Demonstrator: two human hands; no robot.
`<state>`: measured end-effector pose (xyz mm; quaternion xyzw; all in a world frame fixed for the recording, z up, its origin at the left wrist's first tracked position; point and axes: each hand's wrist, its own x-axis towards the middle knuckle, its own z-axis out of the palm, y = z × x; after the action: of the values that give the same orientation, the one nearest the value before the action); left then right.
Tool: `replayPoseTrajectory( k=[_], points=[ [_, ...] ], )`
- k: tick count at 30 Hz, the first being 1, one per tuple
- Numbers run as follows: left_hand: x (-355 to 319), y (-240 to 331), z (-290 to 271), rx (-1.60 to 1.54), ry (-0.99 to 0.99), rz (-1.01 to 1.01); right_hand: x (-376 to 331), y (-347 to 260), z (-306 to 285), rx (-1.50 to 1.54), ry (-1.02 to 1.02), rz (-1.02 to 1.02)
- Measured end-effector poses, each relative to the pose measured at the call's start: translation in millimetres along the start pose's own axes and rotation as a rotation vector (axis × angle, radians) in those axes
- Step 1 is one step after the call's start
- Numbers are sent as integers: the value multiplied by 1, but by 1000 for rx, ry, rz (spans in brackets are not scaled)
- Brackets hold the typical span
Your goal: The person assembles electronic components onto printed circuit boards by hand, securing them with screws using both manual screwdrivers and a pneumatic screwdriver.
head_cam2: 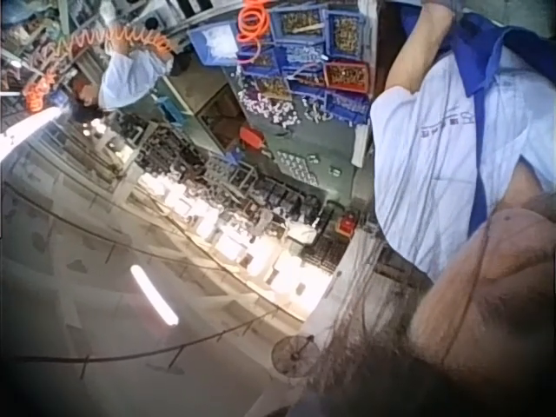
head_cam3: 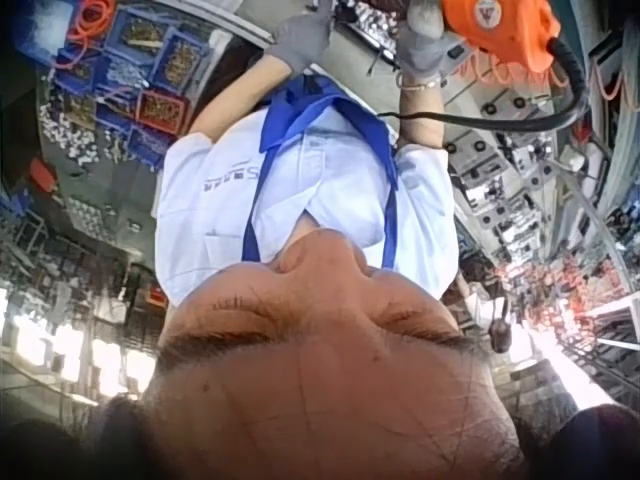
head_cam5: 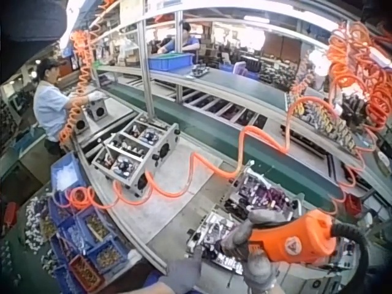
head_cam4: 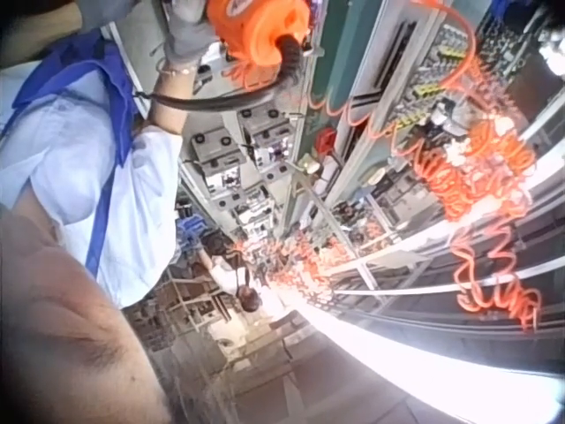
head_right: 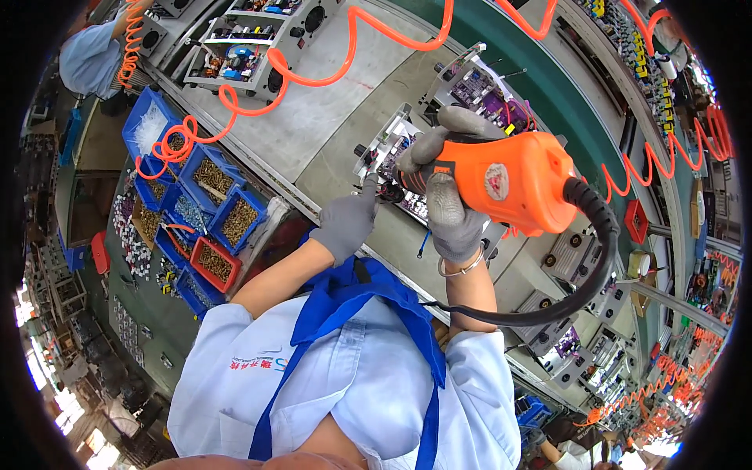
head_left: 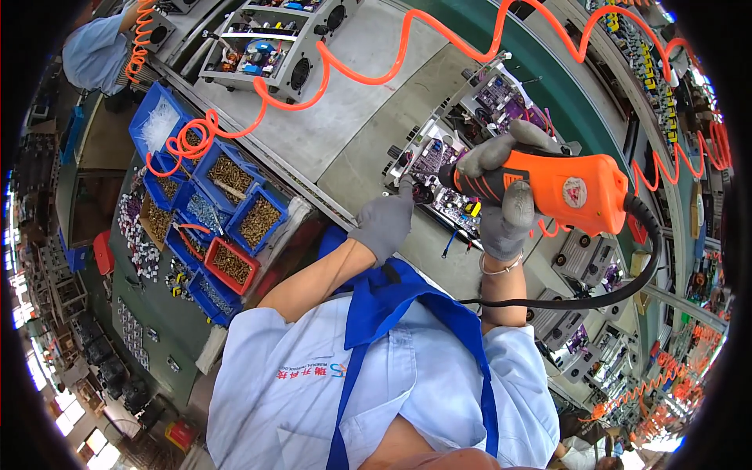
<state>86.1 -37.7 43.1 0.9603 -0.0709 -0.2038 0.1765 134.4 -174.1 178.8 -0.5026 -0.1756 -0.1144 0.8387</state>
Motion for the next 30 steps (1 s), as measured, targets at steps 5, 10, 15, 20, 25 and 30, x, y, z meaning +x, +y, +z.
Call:
replayPoseTrajectory(
  k=[5,10,15,20,25,30],
  points=[
    [-9,2,-19,-282,37,29,9,8,9,-167,-142,134],
    [-24,-32,-20,-1285,-198,-27,32,29,1,-460,-394,29],
    [-36,-42,-23,-1787,-279,-119,35,20,19,-440,-289,181],
    [-37,-47,-24,-1805,-368,-113,36,-7,16,-179,-264,175],
    [-24,-39,-22,-1964,-287,-14,16,-56,-5,164,-207,-194],
    [-9,-27,-24,-2074,-309,-86,-4,-80,-24,214,-187,-390]
  ],
)
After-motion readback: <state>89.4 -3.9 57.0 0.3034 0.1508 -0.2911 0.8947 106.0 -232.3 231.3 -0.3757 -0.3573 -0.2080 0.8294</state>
